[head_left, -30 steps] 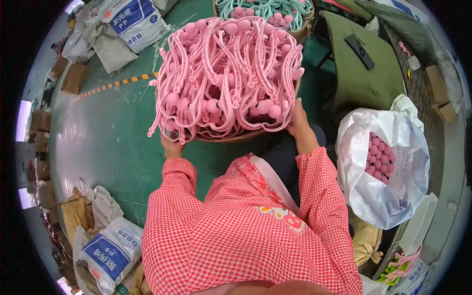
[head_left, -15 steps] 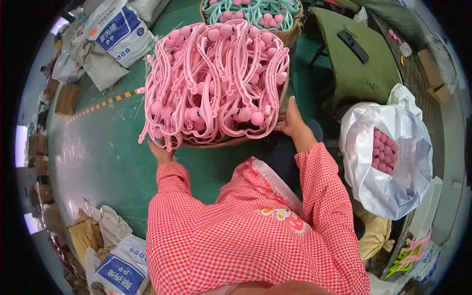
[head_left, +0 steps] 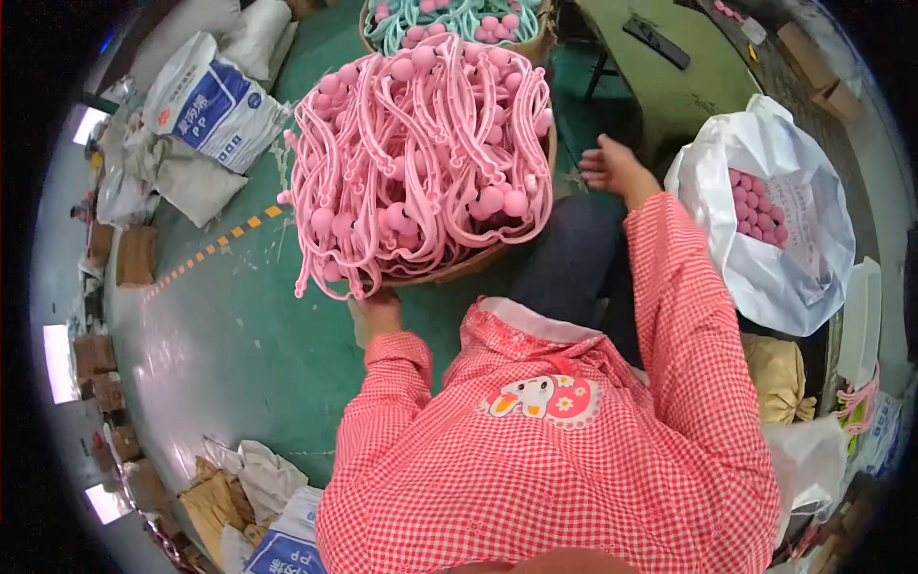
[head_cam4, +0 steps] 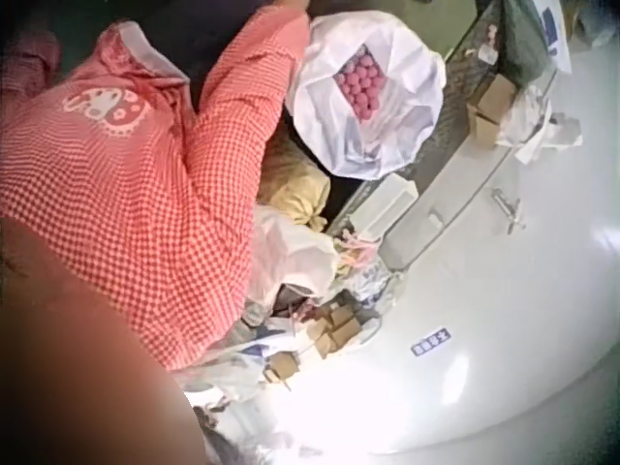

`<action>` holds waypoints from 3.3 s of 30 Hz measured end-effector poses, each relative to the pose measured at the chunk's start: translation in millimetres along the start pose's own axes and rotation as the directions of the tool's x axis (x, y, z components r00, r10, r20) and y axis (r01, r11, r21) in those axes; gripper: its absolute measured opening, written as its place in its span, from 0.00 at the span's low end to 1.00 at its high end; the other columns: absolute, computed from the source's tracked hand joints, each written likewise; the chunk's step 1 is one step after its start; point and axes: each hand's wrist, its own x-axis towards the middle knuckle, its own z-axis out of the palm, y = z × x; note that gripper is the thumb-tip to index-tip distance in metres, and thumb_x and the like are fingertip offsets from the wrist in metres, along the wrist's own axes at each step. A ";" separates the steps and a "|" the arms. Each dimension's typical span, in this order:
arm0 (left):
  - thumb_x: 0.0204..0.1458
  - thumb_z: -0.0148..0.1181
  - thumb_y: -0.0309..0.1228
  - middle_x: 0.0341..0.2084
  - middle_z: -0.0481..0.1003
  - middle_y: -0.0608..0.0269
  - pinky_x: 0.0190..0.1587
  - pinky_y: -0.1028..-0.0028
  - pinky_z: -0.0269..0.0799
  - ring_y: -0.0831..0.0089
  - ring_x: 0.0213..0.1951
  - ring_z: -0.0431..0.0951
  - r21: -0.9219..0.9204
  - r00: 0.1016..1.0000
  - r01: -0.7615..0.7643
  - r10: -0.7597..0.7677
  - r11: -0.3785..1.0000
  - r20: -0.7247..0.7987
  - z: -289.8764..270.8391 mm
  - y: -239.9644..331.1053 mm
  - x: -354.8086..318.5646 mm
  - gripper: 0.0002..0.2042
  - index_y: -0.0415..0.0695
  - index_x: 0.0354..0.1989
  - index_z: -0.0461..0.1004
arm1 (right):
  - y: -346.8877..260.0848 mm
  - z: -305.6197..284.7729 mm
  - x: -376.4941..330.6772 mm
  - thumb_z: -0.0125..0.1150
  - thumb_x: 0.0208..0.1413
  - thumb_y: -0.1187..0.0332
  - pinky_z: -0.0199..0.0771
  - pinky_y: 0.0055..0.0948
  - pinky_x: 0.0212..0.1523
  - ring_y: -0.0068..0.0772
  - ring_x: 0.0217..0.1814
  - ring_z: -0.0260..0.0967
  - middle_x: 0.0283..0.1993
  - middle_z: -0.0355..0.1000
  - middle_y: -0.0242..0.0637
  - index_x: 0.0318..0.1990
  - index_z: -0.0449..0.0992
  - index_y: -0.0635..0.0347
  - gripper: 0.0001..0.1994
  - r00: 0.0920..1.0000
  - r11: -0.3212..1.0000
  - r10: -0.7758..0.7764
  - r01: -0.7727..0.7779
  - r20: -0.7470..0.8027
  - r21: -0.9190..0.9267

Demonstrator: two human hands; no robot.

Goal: Assembling pink plastic balls onto plastic frames and organizing them into containers.

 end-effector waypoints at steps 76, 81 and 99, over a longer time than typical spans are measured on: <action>0.59 0.31 0.62 0.60 0.64 0.56 0.61 0.54 0.65 0.55 0.58 0.67 -0.552 0.999 -0.026 -0.002 0.834 -0.051 181.0 17.2 -23.1 0.35 0.49 0.64 0.59 | 138.7 74.9 104.5 0.59 0.52 0.40 0.72 0.41 0.53 0.47 0.59 0.66 0.61 0.62 0.52 0.64 0.55 0.72 0.45 0.894 0.929 -0.146 0.270 0.423 -0.251; 0.58 0.44 0.59 0.60 0.62 0.56 0.60 0.55 0.65 0.56 0.56 0.68 -0.426 0.980 -0.197 0.191 0.883 -0.057 160.1 31.7 -13.4 0.35 0.49 0.67 0.49 | 156.4 95.3 88.9 0.59 0.55 0.44 0.71 0.40 0.54 0.43 0.57 0.68 0.59 0.65 0.50 0.61 0.59 0.74 0.40 0.817 0.978 -0.072 0.172 0.572 -0.122; 0.54 0.34 0.69 0.61 0.64 0.58 0.63 0.56 0.61 0.56 0.61 0.64 -0.239 0.997 -0.011 -0.007 0.971 -0.073 182.0 32.9 26.6 0.38 0.54 0.66 0.57 | 183.8 142.1 95.2 0.64 0.54 0.50 0.73 0.41 0.51 0.40 0.53 0.66 0.53 0.65 0.50 0.52 0.62 0.77 0.34 0.810 0.995 -0.059 -0.001 0.583 0.103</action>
